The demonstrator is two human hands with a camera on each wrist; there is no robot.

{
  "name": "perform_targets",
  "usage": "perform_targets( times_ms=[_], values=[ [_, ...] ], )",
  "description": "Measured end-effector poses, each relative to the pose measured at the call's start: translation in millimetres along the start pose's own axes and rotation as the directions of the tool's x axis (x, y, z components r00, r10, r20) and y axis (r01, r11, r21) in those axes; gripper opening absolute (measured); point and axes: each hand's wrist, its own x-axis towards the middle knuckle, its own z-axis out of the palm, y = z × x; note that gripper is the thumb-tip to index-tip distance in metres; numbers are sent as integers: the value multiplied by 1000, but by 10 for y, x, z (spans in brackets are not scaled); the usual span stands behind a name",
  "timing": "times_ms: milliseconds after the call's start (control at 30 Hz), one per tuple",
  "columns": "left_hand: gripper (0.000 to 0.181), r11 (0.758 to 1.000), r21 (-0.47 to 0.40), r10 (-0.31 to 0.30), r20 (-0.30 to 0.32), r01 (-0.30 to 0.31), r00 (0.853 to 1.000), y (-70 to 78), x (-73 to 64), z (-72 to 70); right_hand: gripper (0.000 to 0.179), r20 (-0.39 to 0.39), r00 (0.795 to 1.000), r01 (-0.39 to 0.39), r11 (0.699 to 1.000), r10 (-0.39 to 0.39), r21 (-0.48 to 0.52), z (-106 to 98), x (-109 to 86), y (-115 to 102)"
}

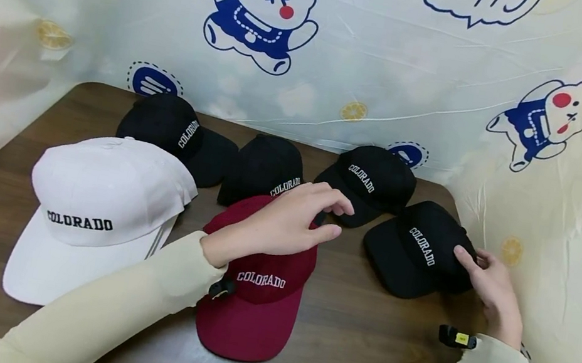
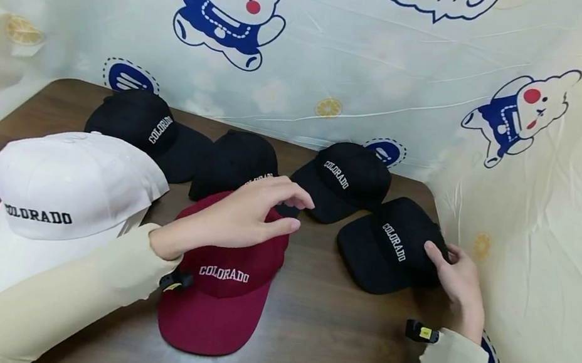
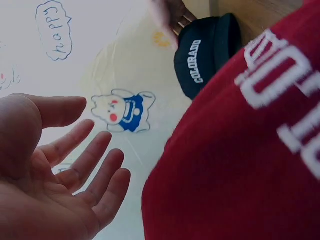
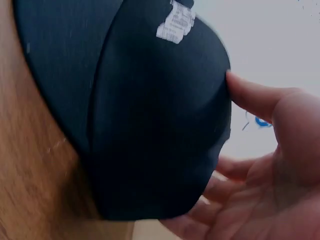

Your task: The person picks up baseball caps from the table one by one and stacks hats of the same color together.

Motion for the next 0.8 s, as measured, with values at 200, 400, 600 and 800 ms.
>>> perform_targets(
  times_ms=[200,400,600,800],
  values=[
    [31,999,-37,16,51,-15,999,31,147,68,73,13,996,85,994,-86,62,-9,62,167],
    [31,995,-96,19,92,-10,996,80,286,69,27,22,985,156,927,-173,340,-18,39,233],
    [30,991,-133,16,120,0,993,161,466,72,35,-15,948,310,909,-319,278,-159,-95,150],
    [32,977,-192,-60,153,89,986,171,665,133,42,16,887,459,885,-462,82,-268,-218,-88]
  ],
)
